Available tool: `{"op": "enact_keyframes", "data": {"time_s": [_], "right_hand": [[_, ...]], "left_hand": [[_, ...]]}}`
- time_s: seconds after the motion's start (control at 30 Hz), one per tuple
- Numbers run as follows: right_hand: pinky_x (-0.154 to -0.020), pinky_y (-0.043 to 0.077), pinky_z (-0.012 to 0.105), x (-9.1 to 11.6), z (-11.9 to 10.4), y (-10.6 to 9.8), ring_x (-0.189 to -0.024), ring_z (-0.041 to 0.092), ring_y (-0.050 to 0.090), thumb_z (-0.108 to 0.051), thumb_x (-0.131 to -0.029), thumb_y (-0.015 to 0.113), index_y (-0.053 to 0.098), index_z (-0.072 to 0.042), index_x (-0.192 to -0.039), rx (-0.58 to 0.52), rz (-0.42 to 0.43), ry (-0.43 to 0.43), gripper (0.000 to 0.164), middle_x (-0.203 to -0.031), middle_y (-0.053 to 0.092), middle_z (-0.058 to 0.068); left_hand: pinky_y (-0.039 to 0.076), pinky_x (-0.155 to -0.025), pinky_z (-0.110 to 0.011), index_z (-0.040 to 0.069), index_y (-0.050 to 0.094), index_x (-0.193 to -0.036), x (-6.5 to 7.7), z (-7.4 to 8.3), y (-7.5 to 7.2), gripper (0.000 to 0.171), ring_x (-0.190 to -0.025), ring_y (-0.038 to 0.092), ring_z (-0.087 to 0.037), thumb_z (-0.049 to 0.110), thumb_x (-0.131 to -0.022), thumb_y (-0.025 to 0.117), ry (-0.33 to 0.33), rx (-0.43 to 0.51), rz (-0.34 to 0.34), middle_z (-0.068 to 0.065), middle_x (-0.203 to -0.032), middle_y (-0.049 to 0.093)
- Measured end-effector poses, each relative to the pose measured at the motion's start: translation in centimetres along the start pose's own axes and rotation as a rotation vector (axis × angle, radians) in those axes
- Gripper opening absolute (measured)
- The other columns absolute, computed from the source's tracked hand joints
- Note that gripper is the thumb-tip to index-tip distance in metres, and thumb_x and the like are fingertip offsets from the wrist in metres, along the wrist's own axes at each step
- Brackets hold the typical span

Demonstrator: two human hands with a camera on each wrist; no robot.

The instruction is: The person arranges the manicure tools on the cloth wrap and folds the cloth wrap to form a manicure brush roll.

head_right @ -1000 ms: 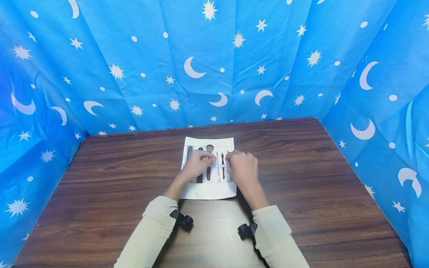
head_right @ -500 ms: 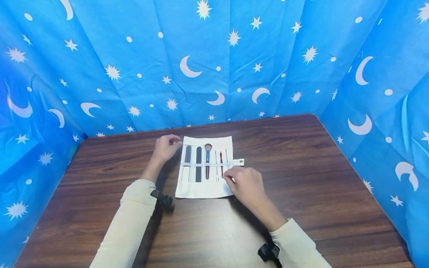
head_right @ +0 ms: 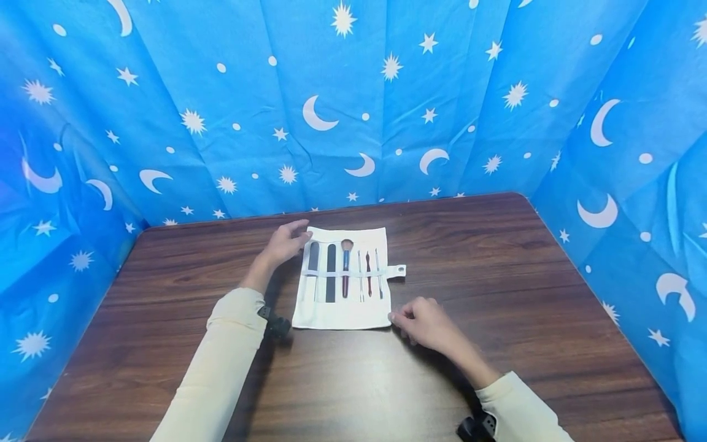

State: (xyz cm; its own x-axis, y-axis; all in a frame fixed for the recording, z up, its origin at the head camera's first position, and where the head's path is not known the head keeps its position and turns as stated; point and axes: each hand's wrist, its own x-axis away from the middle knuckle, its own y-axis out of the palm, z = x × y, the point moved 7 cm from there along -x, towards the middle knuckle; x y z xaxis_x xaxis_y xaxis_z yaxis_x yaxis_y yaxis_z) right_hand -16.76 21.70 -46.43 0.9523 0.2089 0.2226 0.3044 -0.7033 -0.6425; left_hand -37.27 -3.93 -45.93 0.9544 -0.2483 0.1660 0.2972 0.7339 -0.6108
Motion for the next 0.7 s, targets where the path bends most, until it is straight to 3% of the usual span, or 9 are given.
{"op": "enact_keyframes", "data": {"time_s": [0.17,0.27,0.37,0.53,0.6,0.7], "right_hand": [[-0.050,0.049,0.020,0.2,0.7,2.2,-0.051,0.005,0.059,-0.033,-0.105,0.053,0.067,0.010,-0.110,-0.393,-0.279,0.090,0.045,-0.070,0.071,0.002],[-0.051,0.050,0.018,0.2,0.6,3.1,-0.050,0.002,0.059,-0.031,-0.105,0.052,0.061,0.012,-0.117,-0.535,-0.344,0.136,0.046,-0.071,0.071,0.000],[-0.050,0.051,0.018,-0.3,0.7,3.4,-0.049,0.001,0.060,-0.028,-0.104,0.053,0.063,0.010,-0.110,-0.545,-0.324,0.152,0.040,-0.068,0.071,-0.002],[-0.049,0.050,0.016,-1.2,1.8,2.1,-0.049,0.001,0.060,-0.022,-0.102,0.053,0.066,0.009,-0.100,-0.504,-0.254,0.179,0.033,-0.066,0.070,-0.003],[-0.049,0.050,0.016,-1.5,2.7,1.2,-0.050,0.001,0.061,-0.020,-0.102,0.053,0.066,0.010,-0.100,-0.495,-0.223,0.199,0.033,-0.066,0.070,-0.004],[-0.051,0.051,0.017,-2.1,3.8,-0.3,-0.053,0.001,0.063,-0.019,-0.101,0.053,0.066,0.010,-0.101,-0.491,-0.167,0.223,0.031,-0.067,0.070,-0.005]], "left_hand": [[0.030,-0.124,-0.048,0.011,0.040,-0.156,-0.2,0.3,0.4,0.052,-0.151,0.038,-0.034,0.026,-0.107,0.047,-0.005,-0.079,-0.034,-0.018,-0.159,0.044],[0.035,-0.121,-0.048,0.009,0.043,-0.153,-0.3,0.3,0.4,0.050,-0.144,0.046,-0.035,0.026,-0.107,0.048,-0.004,-0.107,-0.022,-0.019,-0.152,0.050],[0.047,-0.107,-0.047,0.007,0.053,-0.143,-0.2,-0.1,0.0,0.043,-0.117,0.060,-0.034,0.026,-0.105,0.053,-0.020,-0.155,0.033,-0.020,-0.129,0.063],[0.047,-0.078,-0.033,0.004,0.067,-0.112,0.5,-1.6,-1.5,0.025,-0.081,0.059,-0.022,0.023,-0.096,0.066,-0.065,-0.218,0.110,-0.010,-0.091,0.068],[0.046,-0.069,-0.027,0.001,0.071,-0.103,0.9,-2.0,-2.0,0.021,-0.074,0.060,-0.018,0.019,-0.093,0.070,-0.071,-0.193,0.087,-0.008,-0.084,0.070],[0.048,-0.060,-0.022,-0.003,0.074,-0.100,1.7,-2.7,-2.1,0.021,-0.065,0.062,-0.013,0.015,-0.090,0.073,-0.110,-0.120,-0.004,-0.006,-0.072,0.070]]}}
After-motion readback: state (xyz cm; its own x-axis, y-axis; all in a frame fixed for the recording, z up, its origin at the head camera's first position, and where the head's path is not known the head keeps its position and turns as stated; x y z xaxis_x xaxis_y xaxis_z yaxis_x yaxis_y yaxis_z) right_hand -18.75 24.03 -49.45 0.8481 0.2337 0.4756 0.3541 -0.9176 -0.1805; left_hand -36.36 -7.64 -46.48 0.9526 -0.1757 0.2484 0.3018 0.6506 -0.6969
